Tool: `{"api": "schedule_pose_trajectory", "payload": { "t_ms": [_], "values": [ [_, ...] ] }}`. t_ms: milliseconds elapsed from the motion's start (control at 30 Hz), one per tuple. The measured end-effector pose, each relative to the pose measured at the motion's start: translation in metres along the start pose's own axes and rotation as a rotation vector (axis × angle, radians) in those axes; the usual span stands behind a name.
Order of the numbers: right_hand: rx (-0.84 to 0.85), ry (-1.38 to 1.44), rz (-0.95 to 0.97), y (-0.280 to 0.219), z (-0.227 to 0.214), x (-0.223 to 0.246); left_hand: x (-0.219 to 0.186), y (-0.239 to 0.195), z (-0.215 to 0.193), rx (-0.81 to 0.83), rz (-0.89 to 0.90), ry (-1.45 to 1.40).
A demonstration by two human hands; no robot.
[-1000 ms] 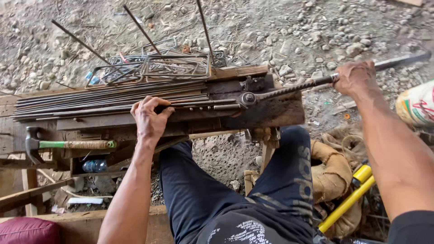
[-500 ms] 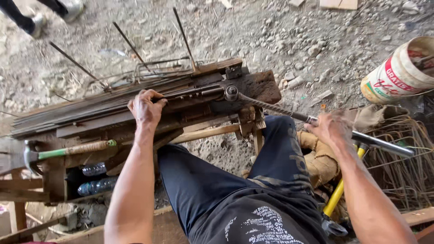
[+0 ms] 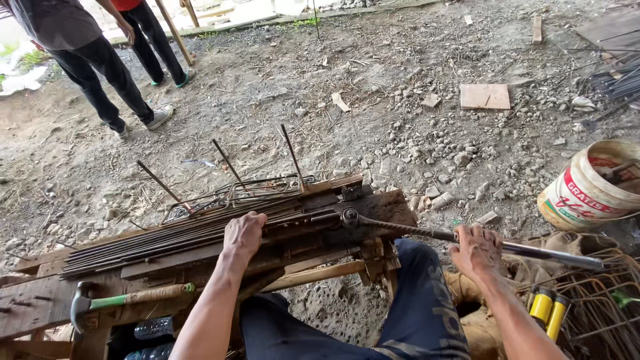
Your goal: The person bends thin metal rods into rectangular shapes using a manual bending jig. They insert the rods into the jig, rotate a lever to bend the metal, and occasionally use a hammer to adjust the alignment of the rods.
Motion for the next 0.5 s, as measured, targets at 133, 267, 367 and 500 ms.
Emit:
{"api": "schedule_pose_trajectory", "payload": {
  "t_ms": [133,267,367,500],
  "values": [
    [-0.042,0.111,0.097,0.003,-0.059,0.029,-0.022,0.018,-0.003,0.031,0.199,0.152],
    [-0.208,-0.068,-0.095,0.022,0.019,0.013,-0.062,0.003,-0.022,0.147,0.379,0.264],
    [-0.096,-0.03,-0.065,0.054,0.023,0.02,-0.061,0.005,0.005,0.158,0.436,0.314],
    [-0.1,-0.084,-0.099,0.091,0.005,0.038,-0.06,0.0,-0.01,0.147,0.467,0.321]
  ]
}}
Point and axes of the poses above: each hand's wrist, its own y-axis towards the middle knuckle, its own z-axis out of the palm, x = y × z, the point moved 7 cm from there along y, towards the middle knuckle, and after that the axes turned 15 degrees about -x, right-handed, at the moved point
